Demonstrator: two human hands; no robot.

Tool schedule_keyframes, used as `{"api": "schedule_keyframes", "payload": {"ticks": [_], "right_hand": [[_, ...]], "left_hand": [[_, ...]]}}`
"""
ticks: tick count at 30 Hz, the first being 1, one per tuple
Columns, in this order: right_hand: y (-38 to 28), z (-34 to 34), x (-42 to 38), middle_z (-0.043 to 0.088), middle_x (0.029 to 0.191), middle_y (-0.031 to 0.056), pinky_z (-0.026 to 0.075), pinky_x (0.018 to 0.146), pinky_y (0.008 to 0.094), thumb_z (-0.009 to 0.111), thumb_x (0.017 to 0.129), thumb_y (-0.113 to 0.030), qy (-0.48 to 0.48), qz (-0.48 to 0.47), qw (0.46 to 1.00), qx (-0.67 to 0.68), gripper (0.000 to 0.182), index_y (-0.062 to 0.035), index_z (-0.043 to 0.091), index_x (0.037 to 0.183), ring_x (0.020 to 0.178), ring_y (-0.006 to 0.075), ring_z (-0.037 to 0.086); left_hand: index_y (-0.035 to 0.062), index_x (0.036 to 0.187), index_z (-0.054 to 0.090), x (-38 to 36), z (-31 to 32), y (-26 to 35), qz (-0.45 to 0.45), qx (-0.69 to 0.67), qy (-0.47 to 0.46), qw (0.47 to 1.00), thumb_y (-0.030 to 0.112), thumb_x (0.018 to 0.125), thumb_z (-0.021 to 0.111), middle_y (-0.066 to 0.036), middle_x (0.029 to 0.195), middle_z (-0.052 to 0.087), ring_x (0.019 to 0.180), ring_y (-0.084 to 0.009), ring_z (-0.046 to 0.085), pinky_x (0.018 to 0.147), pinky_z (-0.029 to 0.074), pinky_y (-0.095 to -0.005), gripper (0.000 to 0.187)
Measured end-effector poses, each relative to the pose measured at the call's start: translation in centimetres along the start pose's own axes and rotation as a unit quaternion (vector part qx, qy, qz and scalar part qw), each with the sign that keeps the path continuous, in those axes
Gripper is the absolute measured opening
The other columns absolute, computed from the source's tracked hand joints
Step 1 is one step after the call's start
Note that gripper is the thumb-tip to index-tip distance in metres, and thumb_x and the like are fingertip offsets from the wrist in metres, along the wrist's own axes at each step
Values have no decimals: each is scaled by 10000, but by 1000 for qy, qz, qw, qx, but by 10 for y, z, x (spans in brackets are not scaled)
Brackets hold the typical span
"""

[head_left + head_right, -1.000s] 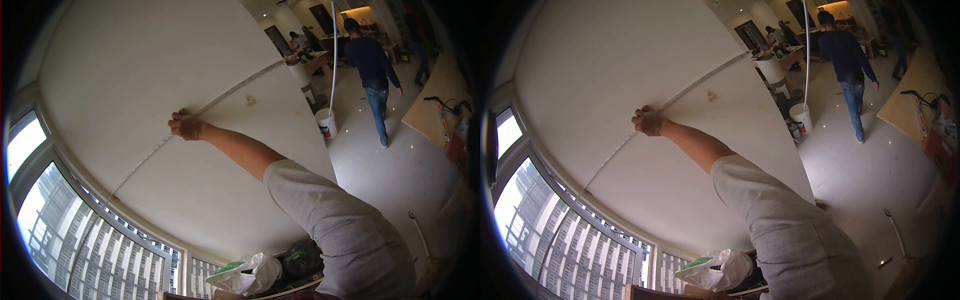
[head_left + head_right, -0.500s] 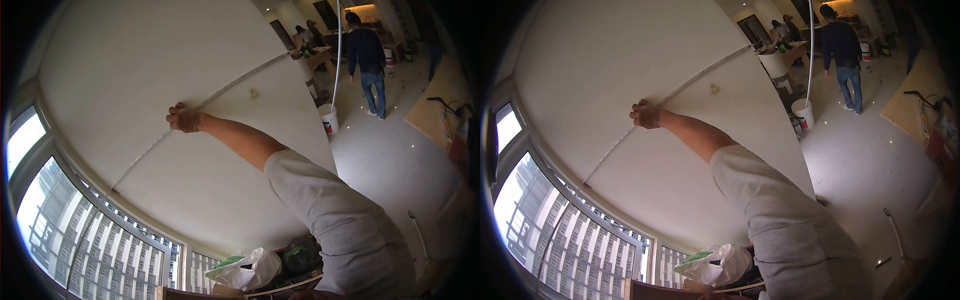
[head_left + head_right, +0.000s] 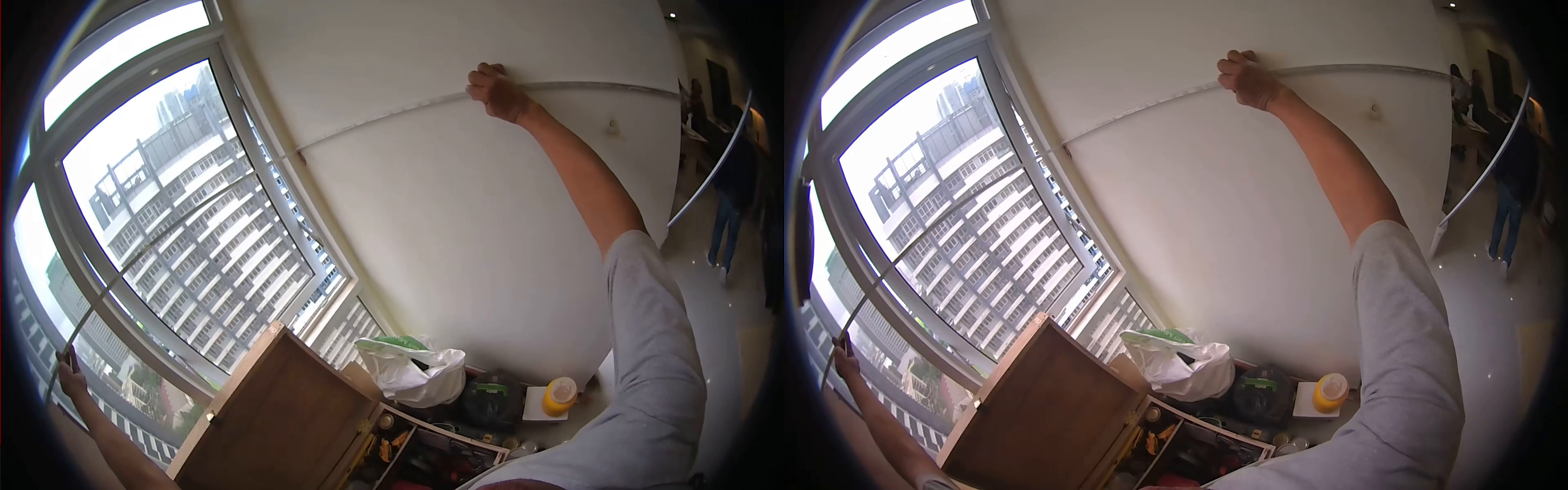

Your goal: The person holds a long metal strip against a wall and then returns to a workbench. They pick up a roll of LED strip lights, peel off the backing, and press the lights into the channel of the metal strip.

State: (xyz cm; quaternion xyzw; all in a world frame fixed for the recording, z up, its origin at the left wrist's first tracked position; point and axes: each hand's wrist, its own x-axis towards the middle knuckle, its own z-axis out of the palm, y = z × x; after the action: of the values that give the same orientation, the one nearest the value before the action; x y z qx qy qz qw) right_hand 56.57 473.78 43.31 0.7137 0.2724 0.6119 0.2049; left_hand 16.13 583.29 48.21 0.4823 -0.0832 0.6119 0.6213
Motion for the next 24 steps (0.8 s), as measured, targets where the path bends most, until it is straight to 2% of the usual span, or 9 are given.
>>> {"api": "schedule_keyframes", "payload": {"ticks": [2,9,16,24], "right_hand": [[1,1,1,540,956,-5,472,895,374,712,614,-20,-9,5,1000,0,189,-104,623,758,996,210,514],[-2,-3,1,537,951,-3,489,861,372,700,623,-30,3,2,1000,-7,169,-111,617,745,971,213,513],[-1,-3,1,525,931,-5,485,849,351,669,656,-40,-28,18,999,-1,123,-118,604,726,963,207,511],[0,-4,-2,534,928,-5,470,871,350,662,663,-33,-3,10,1000,11,115,-120,605,710,971,209,513]], "left_hand": [[-113,1496,240,-6,7,-1,-3,-12,35,999,164,1060,335,-324,1454,387,1344,-439,443,1158,410,-424,525],[-115,1489,261,-8,9,1,-2,-1,34,999,164,1052,343,-313,1477,361,1347,-431,443,1123,456,-399,524],[-110,1495,256,-14,10,1,9,9,22,1000,168,1045,334,-292,1491,355,1343,-420,451,1133,446,-394,534],[-133,1484,259,-19,17,5,9,39,39,998,163,1032,366,-283,1496,362,1337,-411,460,1135,440,-385,550]]}}
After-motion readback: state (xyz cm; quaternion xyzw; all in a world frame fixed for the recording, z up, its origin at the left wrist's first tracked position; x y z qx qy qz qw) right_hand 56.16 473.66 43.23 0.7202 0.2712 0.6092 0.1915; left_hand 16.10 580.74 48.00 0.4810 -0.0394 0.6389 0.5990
